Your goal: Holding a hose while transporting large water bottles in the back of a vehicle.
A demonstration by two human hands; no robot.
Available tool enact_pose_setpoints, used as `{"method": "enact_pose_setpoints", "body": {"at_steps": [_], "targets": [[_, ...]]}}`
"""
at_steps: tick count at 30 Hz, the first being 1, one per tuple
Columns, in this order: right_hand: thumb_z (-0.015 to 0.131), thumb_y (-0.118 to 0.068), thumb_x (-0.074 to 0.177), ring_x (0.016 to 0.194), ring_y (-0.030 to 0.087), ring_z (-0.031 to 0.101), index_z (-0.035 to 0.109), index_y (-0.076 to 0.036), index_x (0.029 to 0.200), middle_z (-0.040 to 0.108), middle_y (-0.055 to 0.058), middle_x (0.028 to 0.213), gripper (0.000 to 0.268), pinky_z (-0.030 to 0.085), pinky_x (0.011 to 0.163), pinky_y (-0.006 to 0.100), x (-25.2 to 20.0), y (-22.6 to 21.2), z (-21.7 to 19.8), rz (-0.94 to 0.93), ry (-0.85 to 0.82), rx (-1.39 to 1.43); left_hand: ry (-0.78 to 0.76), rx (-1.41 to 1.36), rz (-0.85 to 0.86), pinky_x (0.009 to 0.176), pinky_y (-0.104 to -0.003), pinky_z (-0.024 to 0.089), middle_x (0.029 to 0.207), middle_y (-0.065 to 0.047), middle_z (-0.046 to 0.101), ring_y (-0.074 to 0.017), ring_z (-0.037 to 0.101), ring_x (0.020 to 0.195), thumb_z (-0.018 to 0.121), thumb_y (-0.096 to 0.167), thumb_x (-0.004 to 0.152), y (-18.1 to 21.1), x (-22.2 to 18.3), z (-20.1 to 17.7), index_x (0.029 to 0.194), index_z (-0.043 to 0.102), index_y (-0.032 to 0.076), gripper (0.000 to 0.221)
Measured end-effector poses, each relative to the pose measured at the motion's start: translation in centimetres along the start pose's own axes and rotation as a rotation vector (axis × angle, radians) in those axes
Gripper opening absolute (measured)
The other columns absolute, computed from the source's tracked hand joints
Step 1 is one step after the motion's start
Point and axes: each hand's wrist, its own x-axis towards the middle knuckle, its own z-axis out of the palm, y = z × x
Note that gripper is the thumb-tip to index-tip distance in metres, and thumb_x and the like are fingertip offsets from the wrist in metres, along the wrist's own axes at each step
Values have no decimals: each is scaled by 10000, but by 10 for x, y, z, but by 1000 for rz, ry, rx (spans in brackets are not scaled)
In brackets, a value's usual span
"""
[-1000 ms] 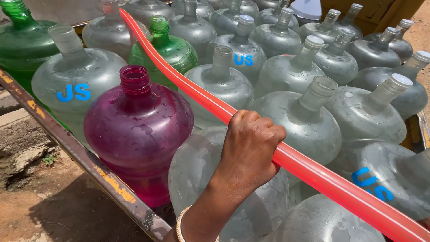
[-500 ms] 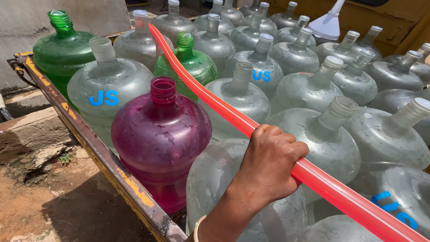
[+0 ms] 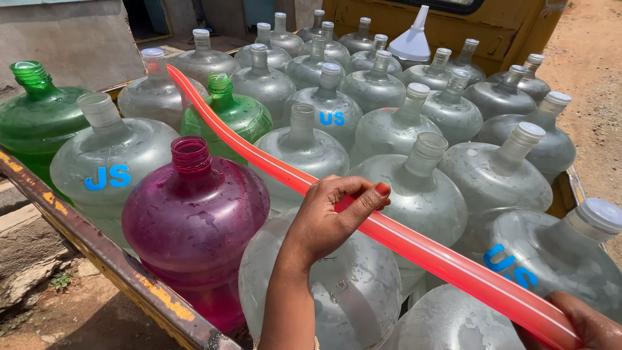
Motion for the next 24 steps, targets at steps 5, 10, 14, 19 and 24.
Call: {"method": "enact_pose_setpoints", "body": {"at_steps": [5,10,14,19,24], "targets": [[802,-488,800,816,129,824,755,-235,1045,787,11,772,355,625,852,288,-107,-408,34,449,220,-558,141,-177,-178,757,-284,588,784,-29,804,-92,752,767,700,512,885,-3,7,9,878,815,72,455],[799,-492,792,802,150,834,739,-255,1051,783,14,777,356,627,838,324,-108,-405,29,413,167,-468,207,-29,-271,690,-305,562,727,-46,788,-128,716,690,741,499,832,6,9,17,808,807,78,428],[806,-485,786,808,147,830,745,-235,1028,801,25,753,354,627,828,336,-109,-396,35,344,210,-425,285,235,-188,721,-355,527,686,-40,754,-179,685,723,758,519,817,2,10,22,768,798,94,430],[809,-451,779,779,122,836,741,-255,1066,804,15,763,354,631,829,317,-107,-394,34,360,184,-385,279,299,-169,725,-382,510,672,-33,742,-208,643,756,760,518,808,2,9,23,756,797,107,416],[831,-479,792,789,101,832,765,-238,1039,809,10,754,351,635,830,304,-106,-387,38,313,203,-447,301,324,-159,727,-379,505,679,-29,740,-203,637,760,759,510,810,5,8,25,765,797,115,400]]}}
